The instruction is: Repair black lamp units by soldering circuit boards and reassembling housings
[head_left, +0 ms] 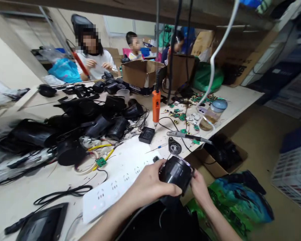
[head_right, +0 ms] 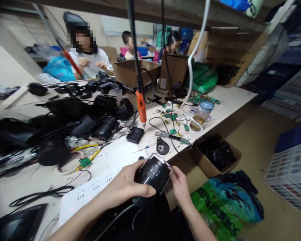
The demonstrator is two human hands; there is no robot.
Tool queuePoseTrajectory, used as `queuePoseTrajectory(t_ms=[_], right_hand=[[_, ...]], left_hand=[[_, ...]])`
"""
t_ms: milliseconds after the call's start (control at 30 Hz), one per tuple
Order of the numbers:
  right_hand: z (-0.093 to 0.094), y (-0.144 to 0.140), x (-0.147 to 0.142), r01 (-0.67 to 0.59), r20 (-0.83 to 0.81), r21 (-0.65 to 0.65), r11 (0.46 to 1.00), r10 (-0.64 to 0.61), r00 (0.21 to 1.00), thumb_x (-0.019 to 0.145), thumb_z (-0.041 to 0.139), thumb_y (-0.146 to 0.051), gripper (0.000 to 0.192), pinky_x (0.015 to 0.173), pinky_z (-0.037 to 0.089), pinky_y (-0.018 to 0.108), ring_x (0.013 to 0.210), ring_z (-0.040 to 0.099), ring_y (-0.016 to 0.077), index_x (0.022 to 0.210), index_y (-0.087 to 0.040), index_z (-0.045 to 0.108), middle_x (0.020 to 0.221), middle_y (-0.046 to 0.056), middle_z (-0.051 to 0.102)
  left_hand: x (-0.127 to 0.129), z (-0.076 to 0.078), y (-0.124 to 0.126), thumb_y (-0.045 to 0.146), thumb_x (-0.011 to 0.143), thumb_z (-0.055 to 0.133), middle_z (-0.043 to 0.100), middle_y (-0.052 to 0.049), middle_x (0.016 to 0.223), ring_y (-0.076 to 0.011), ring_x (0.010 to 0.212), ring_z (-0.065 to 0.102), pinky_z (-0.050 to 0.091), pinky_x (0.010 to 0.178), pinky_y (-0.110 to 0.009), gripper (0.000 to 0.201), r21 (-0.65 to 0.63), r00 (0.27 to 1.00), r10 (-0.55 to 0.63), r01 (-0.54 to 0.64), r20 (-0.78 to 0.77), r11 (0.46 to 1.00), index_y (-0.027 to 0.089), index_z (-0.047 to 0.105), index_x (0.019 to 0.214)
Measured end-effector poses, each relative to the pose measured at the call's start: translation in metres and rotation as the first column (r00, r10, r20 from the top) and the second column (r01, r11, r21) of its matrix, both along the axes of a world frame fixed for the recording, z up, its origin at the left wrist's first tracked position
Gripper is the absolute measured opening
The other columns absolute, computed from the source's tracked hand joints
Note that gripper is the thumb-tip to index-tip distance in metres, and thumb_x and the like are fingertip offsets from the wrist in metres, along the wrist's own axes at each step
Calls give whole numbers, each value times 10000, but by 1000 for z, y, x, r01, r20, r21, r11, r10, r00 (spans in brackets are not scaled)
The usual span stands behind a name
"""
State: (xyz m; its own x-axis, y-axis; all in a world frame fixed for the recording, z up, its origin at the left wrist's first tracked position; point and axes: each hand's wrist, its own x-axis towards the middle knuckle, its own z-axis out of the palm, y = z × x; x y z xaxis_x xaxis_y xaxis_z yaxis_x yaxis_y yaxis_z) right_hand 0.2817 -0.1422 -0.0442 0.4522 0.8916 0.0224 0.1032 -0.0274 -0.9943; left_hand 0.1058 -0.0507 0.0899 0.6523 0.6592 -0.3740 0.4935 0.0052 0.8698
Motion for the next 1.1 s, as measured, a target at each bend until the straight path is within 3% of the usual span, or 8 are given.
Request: queuePoseTrajectory(t_ms=[67,133,267,367,533,700,867,1100], right_hand=[[-14,-25,2,50,-119,-60,997,-57,991,924,459,-588,489,565,515,313,621,637,212,875,-153,678,702,76,680],[-25,-42,-2,69,-340,-100,993,-99,935,919,446,-640,549,607,530,334,679,665,221,970,-148,685,805,111,710],[-37,-50,-12,96,-739,-87,992,-129,662,803,602,-697,577,693,524,339,844,664,229,1088,-202,683,1022,104,714],[-44,-47,-13,181,-746,-100,978,-194,637,756,669,-681,556,673,511,320,809,651,217,1032,-199,695,973,81,718],[-62,-53,-4,315,-662,-173,933,-347,665,737,718,-634,469,512,435,242,593,576,146,776,-171,655,693,19,645],[-83,-60,-4,434,-518,-229,871,-487,704,619,830,-536,444,399,380,200,463,486,92,765,-190,594,621,-46,576],[-88,-64,-17,407,-506,-230,884,-466,726,611,843,-365,349,452,472,211,559,548,120,785,-193,594,643,-33,584],[-96,-68,-29,342,-575,-235,910,-414,706,635,804,-312,282,462,480,221,549,542,116,769,-200,582,629,-39,574]], left_hand=[[25,-11,-8,371,550,748,715,-79,1005,-286,905,672,519,769,-333,646,231,975,-67,117,-212,966,178,615,1152],[47,-17,-18,347,582,694,692,-136,1053,-314,962,663,512,818,-349,588,384,902,-132,303,-411,872,155,615,1132],[80,-19,-32,299,623,623,668,-198,1076,-355,1031,636,498,890,-398,517,433,725,-222,596,-652,676,104,625,1102],[100,-21,-35,269,631,610,679,-216,1050,-358,1003,653,516,870,-408,509,410,658,-247,674,-711,615,72,635,1100],[123,-42,-32,353,618,636,729,-208,942,-354,936,703,549,813,-385,471,302,603,-305,698,-737,649,78,692,996],[135,-76,-27,382,630,633,742,-229,968,-353,963,709,556,814,-371,507,255,588,-283,666,-758,701,58,705,1012],[134,-99,-18,323,641,611,749,-248,966,-357,968,714,563,811,-370,460,194,541,-276,657,-794,729,45,740,984],[129,-115,-13,300,629,625,762,-235,928,-352,933,727,573,779,-358,387,108,489,-330,672,-807,732,79,780,908]])
